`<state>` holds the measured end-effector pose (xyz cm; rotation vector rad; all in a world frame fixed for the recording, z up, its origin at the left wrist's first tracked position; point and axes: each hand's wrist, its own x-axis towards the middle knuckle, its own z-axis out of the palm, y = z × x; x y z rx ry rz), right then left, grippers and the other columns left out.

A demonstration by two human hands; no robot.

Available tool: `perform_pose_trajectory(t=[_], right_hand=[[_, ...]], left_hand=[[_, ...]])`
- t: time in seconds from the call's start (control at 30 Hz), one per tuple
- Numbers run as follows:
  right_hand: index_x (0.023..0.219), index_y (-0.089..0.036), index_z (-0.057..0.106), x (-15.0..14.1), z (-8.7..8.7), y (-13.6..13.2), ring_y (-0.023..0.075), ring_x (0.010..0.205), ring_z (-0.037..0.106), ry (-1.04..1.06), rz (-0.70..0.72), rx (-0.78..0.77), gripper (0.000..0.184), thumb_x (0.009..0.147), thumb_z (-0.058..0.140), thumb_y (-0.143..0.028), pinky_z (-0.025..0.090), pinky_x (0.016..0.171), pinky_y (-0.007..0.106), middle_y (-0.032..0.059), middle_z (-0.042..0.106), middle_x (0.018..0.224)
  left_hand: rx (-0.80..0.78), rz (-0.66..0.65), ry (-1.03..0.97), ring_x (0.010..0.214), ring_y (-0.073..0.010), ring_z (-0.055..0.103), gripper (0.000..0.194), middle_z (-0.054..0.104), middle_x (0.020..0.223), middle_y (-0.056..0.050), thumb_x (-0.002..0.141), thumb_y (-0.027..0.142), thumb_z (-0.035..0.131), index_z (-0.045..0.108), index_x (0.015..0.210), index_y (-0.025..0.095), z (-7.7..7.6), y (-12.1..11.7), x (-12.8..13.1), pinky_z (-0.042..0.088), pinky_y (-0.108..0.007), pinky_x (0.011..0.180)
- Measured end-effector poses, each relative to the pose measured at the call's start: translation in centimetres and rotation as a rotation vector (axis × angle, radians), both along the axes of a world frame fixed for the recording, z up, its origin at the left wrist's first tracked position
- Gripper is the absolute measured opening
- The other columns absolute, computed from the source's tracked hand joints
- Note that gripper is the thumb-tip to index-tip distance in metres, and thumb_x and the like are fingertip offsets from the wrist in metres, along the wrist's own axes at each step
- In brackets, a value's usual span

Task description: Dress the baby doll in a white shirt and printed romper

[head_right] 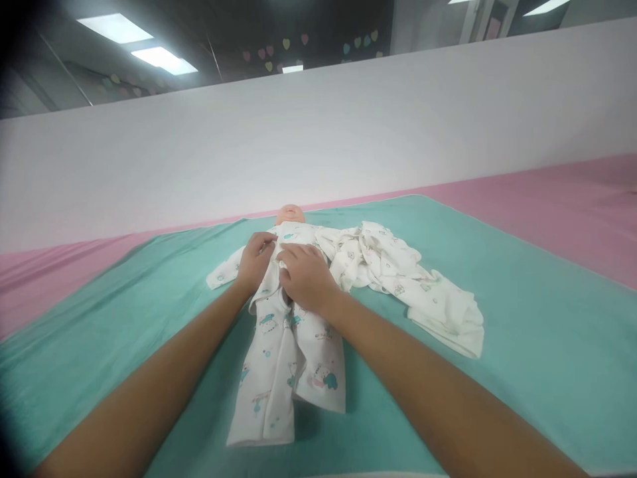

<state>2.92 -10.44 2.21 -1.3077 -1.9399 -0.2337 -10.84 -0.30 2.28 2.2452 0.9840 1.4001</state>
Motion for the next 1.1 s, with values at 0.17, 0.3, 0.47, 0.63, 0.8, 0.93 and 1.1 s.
perform_pose_trajectory(t=[0.17, 0.3, 0.47, 0.63, 0.8, 0.93, 1.1], right_hand=[[0.106, -0.020, 0.058, -0.05, 0.06, 0.00, 0.0222, 0.120, 0.045, 0.002, 0.002, 0.008, 0.027, 0.084, 0.043, -0.017, 0.031, 0.104, 0.042, 0.0070, 0.055, 0.127], [0.106, -0.020, 0.058, -0.05, 0.04, 0.04, 0.0219, 0.120, 0.045, 0.002, 0.006, 0.005, 0.027, 0.084, 0.043, -0.017, 0.030, 0.104, 0.042, 0.0068, 0.055, 0.127], [0.106, -0.020, 0.058, -0.06, -0.05, 0.10, 0.0216, 0.120, 0.045, 0.008, 0.008, 0.007, 0.027, 0.084, 0.043, -0.016, 0.030, 0.105, 0.042, 0.0069, 0.055, 0.127], [0.105, -0.020, 0.058, -0.01, -0.12, 0.13, 0.0214, 0.120, 0.045, 0.001, 0.001, 0.010, 0.026, 0.084, 0.043, -0.017, 0.030, 0.105, 0.041, 0.0064, 0.055, 0.128], [0.105, -0.020, 0.058, -0.01, -0.14, 0.12, 0.0213, 0.120, 0.045, -0.003, -0.001, 0.011, 0.025, 0.084, 0.043, -0.017, 0.030, 0.105, 0.041, 0.0059, 0.055, 0.127], [0.105, -0.020, 0.058, -0.04, -0.15, 0.13, 0.0210, 0.120, 0.045, 0.002, -0.002, 0.016, 0.026, 0.085, 0.043, -0.017, 0.030, 0.105, 0.040, 0.0055, 0.055, 0.126], [0.106, -0.020, 0.058, -0.04, -0.12, 0.08, 0.0212, 0.119, 0.045, 0.007, 0.002, 0.015, 0.026, 0.085, 0.043, -0.017, 0.030, 0.104, 0.041, 0.0063, 0.055, 0.127]], left_hand=[[0.001, -0.006, -0.005, 0.101, -0.0179, 0.054, 0.019, 0.058, 0.102, -0.002, 0.084, 0.019, 0.044, 0.060, 0.093, 0.023, -0.02, 0.00, -0.02, 0.042, -0.034, 0.093], [-0.006, -0.008, -0.006, 0.100, -0.0179, 0.054, 0.019, 0.059, 0.102, -0.002, 0.084, 0.019, 0.044, 0.060, 0.093, 0.023, 0.03, -0.07, -0.03, 0.042, -0.033, 0.093], [-0.009, -0.002, -0.008, 0.100, -0.0182, 0.054, 0.019, 0.059, 0.102, -0.003, 0.085, 0.019, 0.044, 0.061, 0.093, 0.022, 0.12, -0.20, 0.01, 0.042, -0.034, 0.092], [-0.001, -0.001, -0.011, 0.100, -0.0174, 0.054, 0.019, 0.059, 0.102, -0.002, 0.084, 0.017, 0.044, 0.061, 0.093, 0.022, 0.03, -0.10, 0.06, 0.042, -0.033, 0.092], [-0.003, -0.001, -0.014, 0.100, -0.0178, 0.054, 0.019, 0.059, 0.102, -0.003, 0.084, 0.018, 0.044, 0.061, 0.092, 0.022, 0.01, -0.05, 0.06, 0.042, -0.033, 0.092], [-0.009, -0.002, -0.009, 0.100, -0.0182, 0.054, 0.019, 0.059, 0.102, -0.003, 0.084, 0.018, 0.044, 0.061, 0.093, 0.022, 0.09, -0.15, 0.06, 0.042, -0.034, 0.093], [-0.007, 0.003, -0.017, 0.099, -0.0181, 0.054, 0.019, 0.059, 0.102, -0.003, 0.084, 0.017, 0.044, 0.061, 0.092, 0.022, 0.05, -0.04, 0.10, 0.042, -0.034, 0.092]])
